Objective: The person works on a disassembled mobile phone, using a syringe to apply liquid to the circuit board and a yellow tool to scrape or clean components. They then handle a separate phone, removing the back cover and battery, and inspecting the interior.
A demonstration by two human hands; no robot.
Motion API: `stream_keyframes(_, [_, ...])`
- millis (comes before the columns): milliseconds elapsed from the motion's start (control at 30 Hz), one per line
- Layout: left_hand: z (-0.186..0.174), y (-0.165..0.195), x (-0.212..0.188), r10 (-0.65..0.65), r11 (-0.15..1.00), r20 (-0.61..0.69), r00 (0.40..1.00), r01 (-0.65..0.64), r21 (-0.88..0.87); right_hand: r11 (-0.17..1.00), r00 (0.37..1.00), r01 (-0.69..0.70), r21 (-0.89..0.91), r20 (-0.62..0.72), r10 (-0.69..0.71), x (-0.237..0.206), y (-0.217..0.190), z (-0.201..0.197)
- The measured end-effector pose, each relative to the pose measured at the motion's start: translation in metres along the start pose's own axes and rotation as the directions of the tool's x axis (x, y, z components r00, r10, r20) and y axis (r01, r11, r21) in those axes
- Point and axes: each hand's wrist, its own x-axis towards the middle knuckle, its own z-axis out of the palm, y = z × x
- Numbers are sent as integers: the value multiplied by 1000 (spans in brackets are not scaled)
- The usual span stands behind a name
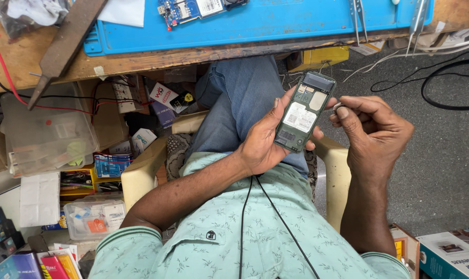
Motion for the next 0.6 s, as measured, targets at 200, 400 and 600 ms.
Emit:
stream_keyframes(200, [-5,-3,0,-11,1000,-26,1000,11,-2,1000,1000,-8,-8,8,9,1,1,1])
stream_keyframes(400, [-6,-4,-1,-6,1000,-18,1000,6,-9,999,1000,-22,-23,15,22,3,1,2])
stream_keyframes(600, [-5,-5,-1,-11,1000,-24,1000,11,-6,998,999,-51,-29,5,52,2,1,3])
